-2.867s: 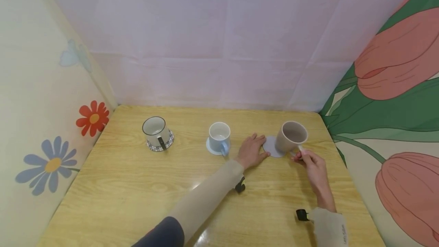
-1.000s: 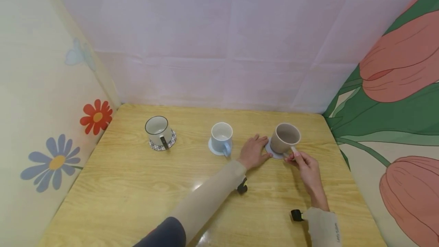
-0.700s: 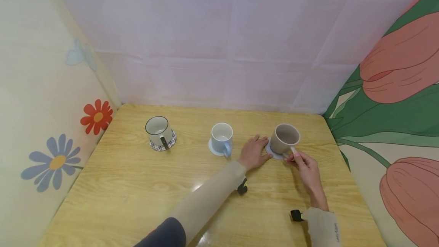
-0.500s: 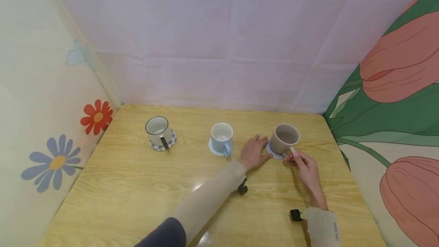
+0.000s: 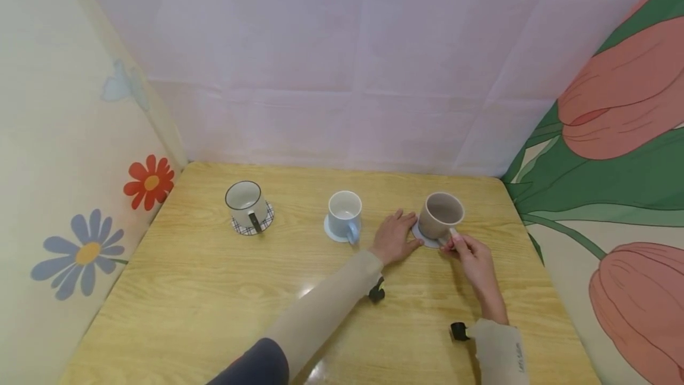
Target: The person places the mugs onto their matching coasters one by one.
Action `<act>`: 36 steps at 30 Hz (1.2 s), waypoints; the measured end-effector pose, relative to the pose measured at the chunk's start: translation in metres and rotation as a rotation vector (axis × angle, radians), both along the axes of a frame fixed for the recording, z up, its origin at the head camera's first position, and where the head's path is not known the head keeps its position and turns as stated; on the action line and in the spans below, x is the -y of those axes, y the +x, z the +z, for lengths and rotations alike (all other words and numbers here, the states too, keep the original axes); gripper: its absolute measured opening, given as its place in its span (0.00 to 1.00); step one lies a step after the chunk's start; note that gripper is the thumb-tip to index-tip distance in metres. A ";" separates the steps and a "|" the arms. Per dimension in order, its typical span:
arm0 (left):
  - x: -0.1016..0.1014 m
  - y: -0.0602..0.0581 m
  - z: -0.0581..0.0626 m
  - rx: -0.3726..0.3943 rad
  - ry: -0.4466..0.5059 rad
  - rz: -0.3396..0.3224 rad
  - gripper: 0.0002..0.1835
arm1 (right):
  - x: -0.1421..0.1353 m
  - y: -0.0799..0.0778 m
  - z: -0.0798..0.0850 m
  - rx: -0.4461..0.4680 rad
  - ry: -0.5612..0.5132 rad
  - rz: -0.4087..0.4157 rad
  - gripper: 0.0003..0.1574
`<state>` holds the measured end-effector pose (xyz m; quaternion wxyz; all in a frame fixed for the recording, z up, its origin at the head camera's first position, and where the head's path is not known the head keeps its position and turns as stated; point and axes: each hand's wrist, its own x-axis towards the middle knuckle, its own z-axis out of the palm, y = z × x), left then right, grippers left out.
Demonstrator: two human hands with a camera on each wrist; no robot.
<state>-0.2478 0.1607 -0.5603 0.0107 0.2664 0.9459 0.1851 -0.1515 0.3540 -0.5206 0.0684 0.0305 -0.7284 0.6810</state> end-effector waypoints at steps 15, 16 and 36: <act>0.002 0.001 0.007 0.022 -0.064 -0.036 0.35 | 0.003 -0.004 0.008 0.053 0.234 -0.099 0.29; 0.004 0.002 0.009 0.024 -0.085 -0.043 0.36 | 0.003 -0.004 0.008 0.057 0.245 -0.103 0.29; 0.028 0.009 0.041 0.038 -0.050 -0.141 0.28 | 0.003 -0.002 0.005 0.051 0.494 -0.191 0.27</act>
